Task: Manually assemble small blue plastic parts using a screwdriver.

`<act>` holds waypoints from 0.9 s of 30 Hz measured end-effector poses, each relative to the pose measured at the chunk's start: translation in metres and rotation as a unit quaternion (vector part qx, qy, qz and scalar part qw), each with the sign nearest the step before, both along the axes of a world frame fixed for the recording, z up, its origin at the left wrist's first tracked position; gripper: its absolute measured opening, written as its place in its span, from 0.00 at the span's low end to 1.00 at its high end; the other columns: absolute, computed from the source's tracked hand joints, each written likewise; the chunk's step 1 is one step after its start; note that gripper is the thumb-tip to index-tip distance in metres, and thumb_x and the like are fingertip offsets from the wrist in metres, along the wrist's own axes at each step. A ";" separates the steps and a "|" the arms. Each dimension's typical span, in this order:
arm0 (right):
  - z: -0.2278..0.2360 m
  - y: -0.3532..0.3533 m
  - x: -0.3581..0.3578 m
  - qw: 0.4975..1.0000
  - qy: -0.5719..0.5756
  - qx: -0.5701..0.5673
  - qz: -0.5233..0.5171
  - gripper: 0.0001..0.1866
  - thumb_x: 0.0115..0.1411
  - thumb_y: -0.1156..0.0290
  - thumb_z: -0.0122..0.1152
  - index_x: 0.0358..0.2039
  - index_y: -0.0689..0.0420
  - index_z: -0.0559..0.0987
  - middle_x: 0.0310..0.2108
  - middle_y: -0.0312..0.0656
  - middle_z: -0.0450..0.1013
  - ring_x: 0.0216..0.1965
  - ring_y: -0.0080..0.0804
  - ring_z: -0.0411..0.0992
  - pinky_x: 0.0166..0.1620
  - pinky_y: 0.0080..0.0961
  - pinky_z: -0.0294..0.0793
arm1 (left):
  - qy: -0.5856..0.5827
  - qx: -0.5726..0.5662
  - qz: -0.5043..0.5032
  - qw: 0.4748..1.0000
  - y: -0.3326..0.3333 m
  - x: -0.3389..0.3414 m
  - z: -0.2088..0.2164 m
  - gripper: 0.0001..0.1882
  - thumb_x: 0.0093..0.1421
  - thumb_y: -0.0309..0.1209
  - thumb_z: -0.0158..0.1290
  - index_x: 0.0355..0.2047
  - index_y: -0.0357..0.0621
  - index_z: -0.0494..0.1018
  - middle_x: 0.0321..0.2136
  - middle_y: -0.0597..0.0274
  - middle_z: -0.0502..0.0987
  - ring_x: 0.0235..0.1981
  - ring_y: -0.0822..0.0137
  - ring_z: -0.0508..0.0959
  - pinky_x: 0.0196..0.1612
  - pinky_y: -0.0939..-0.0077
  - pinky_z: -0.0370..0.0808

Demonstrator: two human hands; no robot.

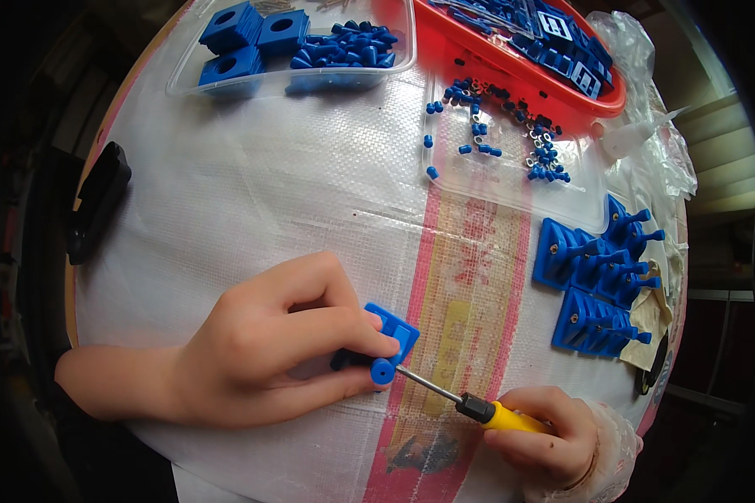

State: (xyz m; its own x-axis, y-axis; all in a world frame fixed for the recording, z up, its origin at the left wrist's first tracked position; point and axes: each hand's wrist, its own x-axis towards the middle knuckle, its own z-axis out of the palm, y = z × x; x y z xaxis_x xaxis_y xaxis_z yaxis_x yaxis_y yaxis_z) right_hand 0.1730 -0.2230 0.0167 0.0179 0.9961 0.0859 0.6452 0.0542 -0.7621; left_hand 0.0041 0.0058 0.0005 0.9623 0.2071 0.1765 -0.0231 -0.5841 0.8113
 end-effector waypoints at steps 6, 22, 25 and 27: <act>0.000 0.002 0.001 1.000 -0.013 0.018 0.013 0.13 0.46 0.84 0.62 0.35 0.60 0.79 0.36 0.51 0.69 0.31 0.36 0.73 0.33 0.21 0.72 | 0.016 0.003 -0.001 1.000 0.000 0.000 0.004 0.15 0.39 0.30 0.68 0.29 0.45 0.79 0.25 0.63 0.71 0.25 0.74 0.70 0.26 0.86 0.67; 0.005 0.010 -0.004 0.998 0.010 0.057 0.002 0.14 0.44 0.90 0.60 0.34 0.68 0.77 0.37 0.53 0.69 0.29 0.32 0.71 0.29 0.16 0.69 | 0.002 0.005 -0.016 1.000 0.002 0.000 0.002 0.15 0.41 0.30 0.67 0.30 0.44 0.77 0.27 0.62 0.69 0.28 0.71 0.70 0.29 0.83 0.68; 0.004 0.010 -0.004 0.998 0.003 0.058 0.001 0.14 0.44 0.90 0.60 0.34 0.68 0.77 0.38 0.53 0.69 0.30 0.32 0.71 0.30 0.16 0.70 | 0.009 0.003 -0.021 1.000 0.002 0.000 0.002 0.15 0.41 0.29 0.67 0.31 0.44 0.77 0.27 0.61 0.69 0.28 0.71 0.70 0.29 0.83 0.68; 0.006 0.010 -0.004 0.999 0.001 0.050 0.005 0.14 0.43 0.90 0.61 0.34 0.68 0.77 0.38 0.53 0.69 0.30 0.32 0.72 0.30 0.16 0.70 | 0.012 0.001 -0.019 1.000 0.002 -0.001 0.004 0.15 0.42 0.29 0.67 0.31 0.44 0.78 0.27 0.61 0.69 0.28 0.71 0.71 0.29 0.83 0.68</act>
State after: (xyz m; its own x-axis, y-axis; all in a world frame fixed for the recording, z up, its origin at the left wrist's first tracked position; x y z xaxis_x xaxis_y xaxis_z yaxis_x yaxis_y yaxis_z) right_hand 0.1691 -0.2127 0.0228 0.0085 0.9826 0.1854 0.6435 0.1365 -0.7531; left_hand 0.0034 0.0081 0.0042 0.9736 0.1693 0.1533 -0.0260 -0.5847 0.8109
